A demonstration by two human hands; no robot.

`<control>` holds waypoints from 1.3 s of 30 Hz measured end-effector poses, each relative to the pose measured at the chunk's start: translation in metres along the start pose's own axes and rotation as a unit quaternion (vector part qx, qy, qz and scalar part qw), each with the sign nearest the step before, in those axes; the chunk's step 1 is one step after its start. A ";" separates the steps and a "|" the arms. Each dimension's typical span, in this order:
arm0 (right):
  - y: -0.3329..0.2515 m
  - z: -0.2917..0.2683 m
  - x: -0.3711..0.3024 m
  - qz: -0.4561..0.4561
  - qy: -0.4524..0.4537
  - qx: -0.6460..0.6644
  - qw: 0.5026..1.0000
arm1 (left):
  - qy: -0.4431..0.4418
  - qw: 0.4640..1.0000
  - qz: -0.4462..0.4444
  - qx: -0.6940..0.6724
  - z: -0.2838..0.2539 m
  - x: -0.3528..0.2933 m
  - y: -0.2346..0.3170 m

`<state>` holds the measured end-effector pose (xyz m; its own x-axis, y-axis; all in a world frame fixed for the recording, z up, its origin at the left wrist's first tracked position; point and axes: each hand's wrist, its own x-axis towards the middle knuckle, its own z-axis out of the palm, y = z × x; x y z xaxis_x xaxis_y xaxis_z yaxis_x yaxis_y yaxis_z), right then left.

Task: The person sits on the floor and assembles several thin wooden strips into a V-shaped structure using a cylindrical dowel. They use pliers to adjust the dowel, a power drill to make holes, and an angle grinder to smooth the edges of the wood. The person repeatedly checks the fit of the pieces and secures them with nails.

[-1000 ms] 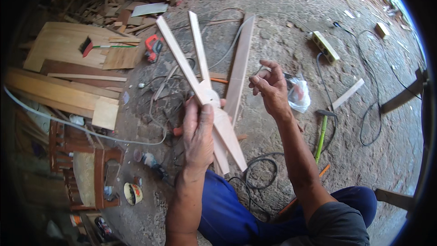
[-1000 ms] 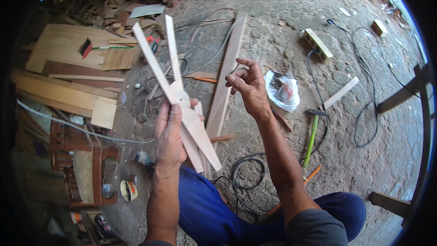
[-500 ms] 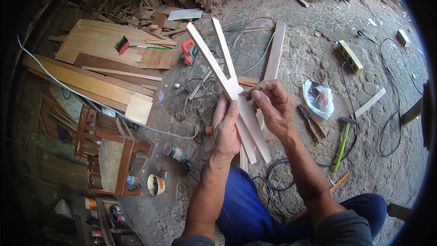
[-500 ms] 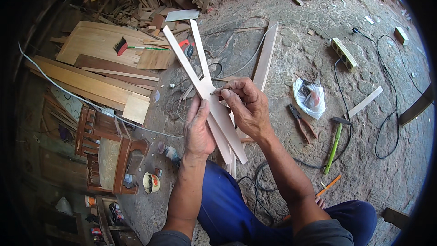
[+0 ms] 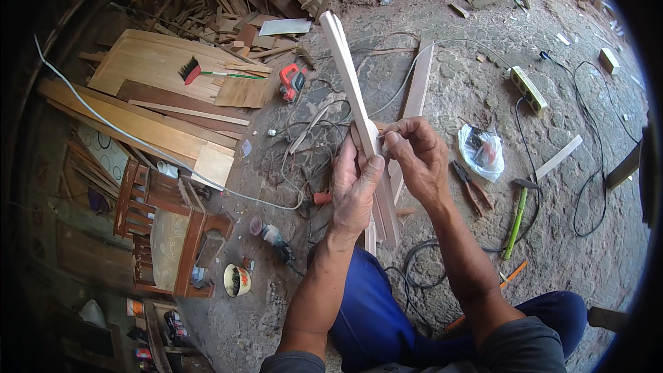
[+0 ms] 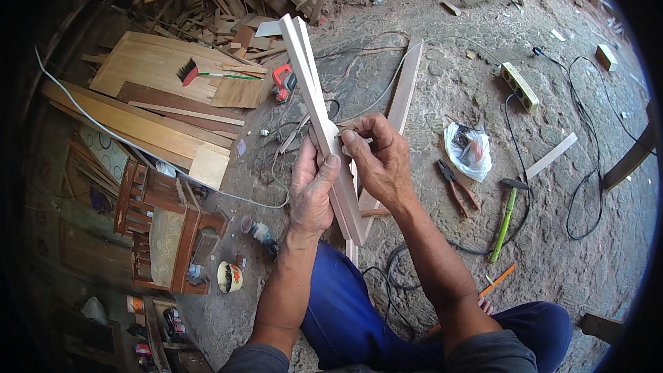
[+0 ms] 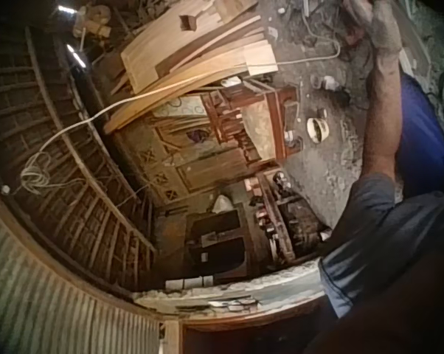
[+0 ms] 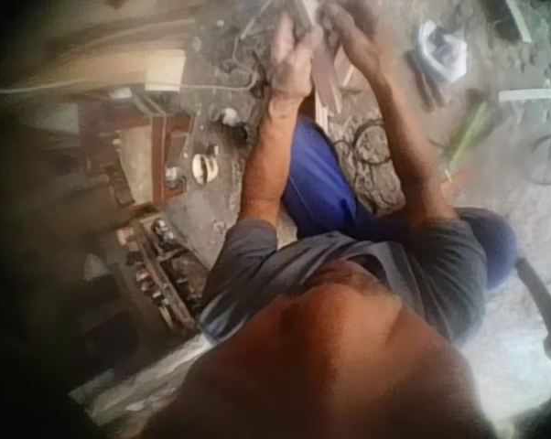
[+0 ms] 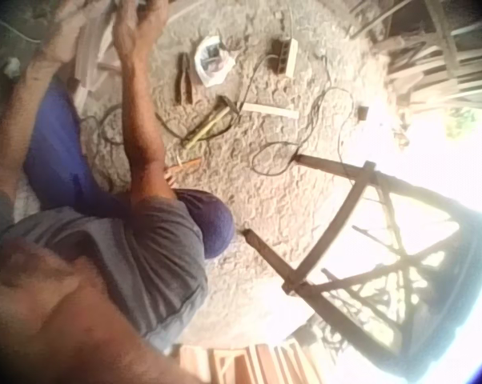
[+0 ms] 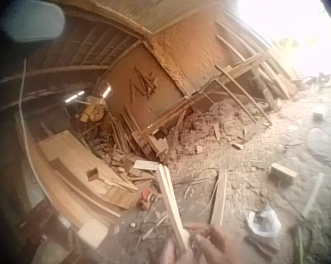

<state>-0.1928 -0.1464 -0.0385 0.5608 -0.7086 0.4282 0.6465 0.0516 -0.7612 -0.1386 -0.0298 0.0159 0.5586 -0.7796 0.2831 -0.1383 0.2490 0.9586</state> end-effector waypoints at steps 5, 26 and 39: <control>-0.001 -0.005 0.001 0.072 -0.006 -0.002 0.997 | 0.020 0.999 0.020 -0.032 0.005 -0.001 0.002; 0.008 0.008 -0.006 0.076 0.049 0.198 0.976 | 0.051 0.993 -0.063 -0.086 0.002 0.000 -0.003; 0.008 0.010 -0.006 0.121 0.067 0.105 0.985 | 0.053 0.995 -0.076 -0.043 0.001 0.004 -0.006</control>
<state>-0.1865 -0.1347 -0.0423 0.6482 -0.7427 0.1680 0.6021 0.3650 -0.7101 -0.1359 -0.0353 0.0110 0.6511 -0.7484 0.1261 0.0228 0.1854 0.9824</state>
